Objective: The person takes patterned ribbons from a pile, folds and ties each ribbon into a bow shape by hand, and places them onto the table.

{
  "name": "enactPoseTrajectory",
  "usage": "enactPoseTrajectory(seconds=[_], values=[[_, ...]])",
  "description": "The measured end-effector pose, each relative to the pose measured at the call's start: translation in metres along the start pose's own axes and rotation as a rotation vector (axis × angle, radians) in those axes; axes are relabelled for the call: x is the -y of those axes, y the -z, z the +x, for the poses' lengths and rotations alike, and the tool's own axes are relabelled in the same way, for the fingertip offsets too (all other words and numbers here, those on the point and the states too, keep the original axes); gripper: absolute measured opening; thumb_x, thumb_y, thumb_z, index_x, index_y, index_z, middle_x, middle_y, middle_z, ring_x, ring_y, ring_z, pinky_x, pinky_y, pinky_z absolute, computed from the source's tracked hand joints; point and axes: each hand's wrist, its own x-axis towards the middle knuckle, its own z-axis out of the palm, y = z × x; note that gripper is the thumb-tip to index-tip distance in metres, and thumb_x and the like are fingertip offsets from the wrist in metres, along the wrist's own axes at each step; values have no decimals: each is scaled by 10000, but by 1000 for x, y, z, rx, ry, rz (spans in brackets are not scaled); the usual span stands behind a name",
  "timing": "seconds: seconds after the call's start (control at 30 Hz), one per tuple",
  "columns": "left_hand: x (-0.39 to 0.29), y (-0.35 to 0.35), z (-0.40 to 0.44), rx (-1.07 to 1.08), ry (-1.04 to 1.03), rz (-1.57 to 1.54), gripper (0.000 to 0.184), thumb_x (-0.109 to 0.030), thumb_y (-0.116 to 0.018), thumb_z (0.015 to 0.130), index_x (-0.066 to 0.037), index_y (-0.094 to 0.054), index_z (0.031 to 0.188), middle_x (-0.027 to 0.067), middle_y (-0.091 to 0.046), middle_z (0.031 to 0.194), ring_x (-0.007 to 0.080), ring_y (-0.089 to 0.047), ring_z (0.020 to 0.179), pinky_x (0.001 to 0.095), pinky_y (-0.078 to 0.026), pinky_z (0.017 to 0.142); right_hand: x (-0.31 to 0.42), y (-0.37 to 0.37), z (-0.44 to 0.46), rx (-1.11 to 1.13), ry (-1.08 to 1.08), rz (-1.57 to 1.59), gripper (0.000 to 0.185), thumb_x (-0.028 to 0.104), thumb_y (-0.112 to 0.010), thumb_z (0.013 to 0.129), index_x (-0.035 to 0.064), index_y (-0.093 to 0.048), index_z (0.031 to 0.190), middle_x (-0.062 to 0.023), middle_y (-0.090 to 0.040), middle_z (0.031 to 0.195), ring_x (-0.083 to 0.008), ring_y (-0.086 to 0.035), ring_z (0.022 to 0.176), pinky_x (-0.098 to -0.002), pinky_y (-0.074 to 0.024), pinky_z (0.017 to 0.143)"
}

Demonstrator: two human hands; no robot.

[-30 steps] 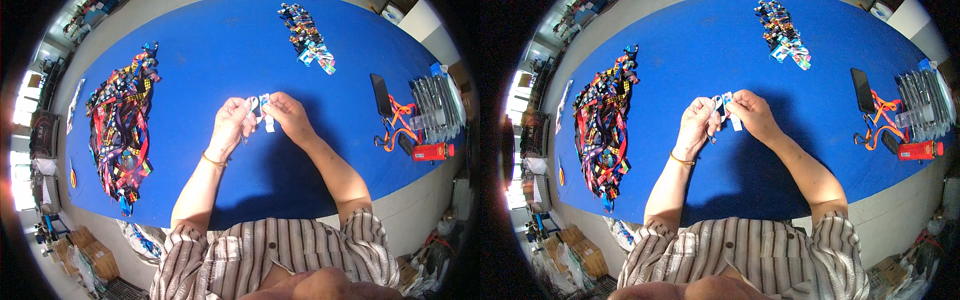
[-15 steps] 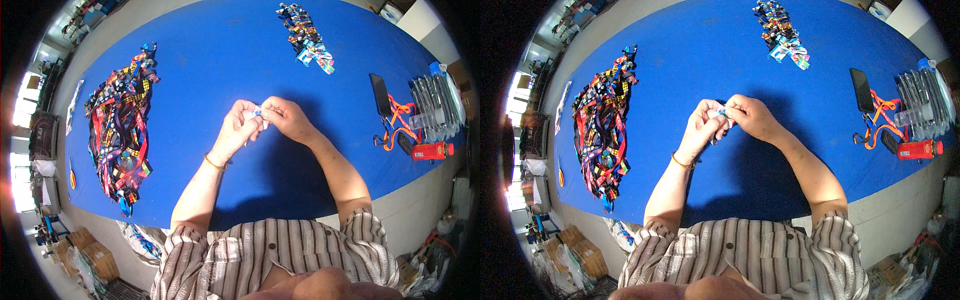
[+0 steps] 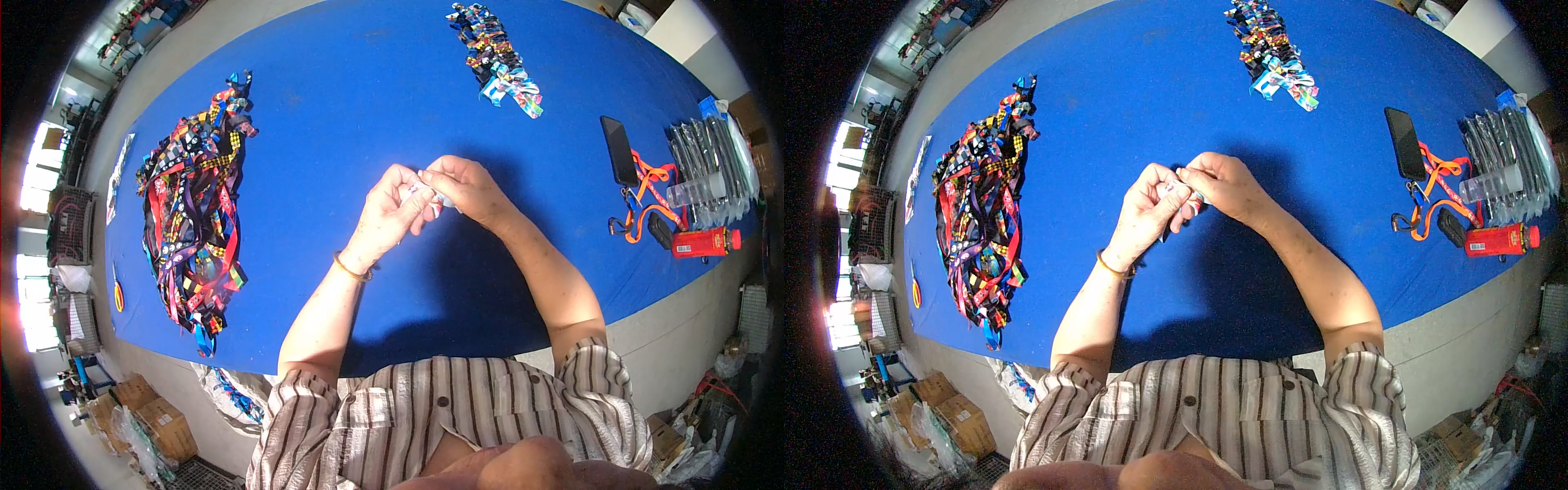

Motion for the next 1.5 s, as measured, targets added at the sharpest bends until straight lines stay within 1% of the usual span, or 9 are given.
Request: enactPoseTrajectory(seconds=[0.17, 0.33, 0.47, 0.57, 0.87, 0.97, 1.13, 1.43, 1.5], values=[[5, 8, 5, -36, 26, -157, 180, -157, -606, 1030, -40, -470, 1011, 144, -682, 844, 160, -667, 692, 257, -530, 505, -3, -7, 0, -89, 206, 92, 118, 121, -611, 1013, 7, -632, 995, -39, -673, 889, -83, -638, 795, -262, -525, 703], [4, 18, 6, -40, 53, -366, 151, -147, -610, 1021, -44, -500, 1010, 177, -702, 864, 205, -691, 674, 278, -564, 521, -4, -6, -1, -127, 486, -230, 55, 80, -664, 958, 38, -642, 987, -52, -678, 979, -122, -649, 896, -315, -534, 795], [4, 25, 8, -9, 91, -500, 90, -104, -622, 1005, -49, -553, 989, 182, -714, 874, 220, -707, 660, 290, -591, 553, 9, 0, -5, -31, 661, -482, 127, 20, -695, 906, 37, -652, 1025, -102, -680, 1059, -183, -658, 1002, -319, -529, 888], [5, 26, 8, 23, 71, -511, 91, -60, -640, 986, -57, -559, 946, 161, -707, 866, 202, -702, 661, 305, -598, 590, 10, 0, -4, 2, 651, -483, 137, 28, -705, 894, 36, -660, 1024, -112, -685, 1072, -216, -663, 1016, -347, -524, 910], [8, 27, 8, 74, 44, -384, 212, 17, -709, 918, -72, -533, 838, 90, -673, 815, 134, -654, 686, 279, -554, 639, 10, 11, -6, 120, 365, -397, 284, 56, -716, 891, 37, -611, 1155, -53, -657, 1046, -134, -594, 953, -308, -489, 899], [5, 27, 6, 54, 58, -312, 223, 16, -729, 900, -77, -537, 839, 85, -674, 819, 128, -653, 696, 269, -548, 652, 4, 10, -4, 75, 449, -404, 339, 83, -720, 878, 31, -572, 1179, -84, -676, 992, -154, -643, 898, -329, -518, 828], [8, 28, 6, 57, 28, -264, 243, 48, -741, 872, -86, -539, 847, 104, -710, 883, 144, -684, 767, 268, -565, 678, 1, 9, -5, 119, 286, -293, 380, 14, -667, 860, 26, -521, 1210, -68, -634, 1004, -129, -625, 939, -301, -511, 837], [-2, 13, 0, -149, 13, 222, 262, 0, -759, 860, -89, -517, 815, 52, -651, 914, 105, -599, 839, 253, -498, 760, -11, 2, -1, 37, 285, -181, 345, -41, -623, 831, 23, -508, 1149, -60, -627, 933, -113, -627, 871, -292, -524, 787], [11, 12, 4, -183, -188, 336, 260, -10, -758, 865, -85, -514, 813, 49, -650, 918, 108, -594, 841, 267, -501, 745, -13, 0, 0, 24, 289, -162, 335, -44, -629, 838, 26, -509, 1143, -54, -623, 937, -109, -626, 874, -287, -524, 789]])
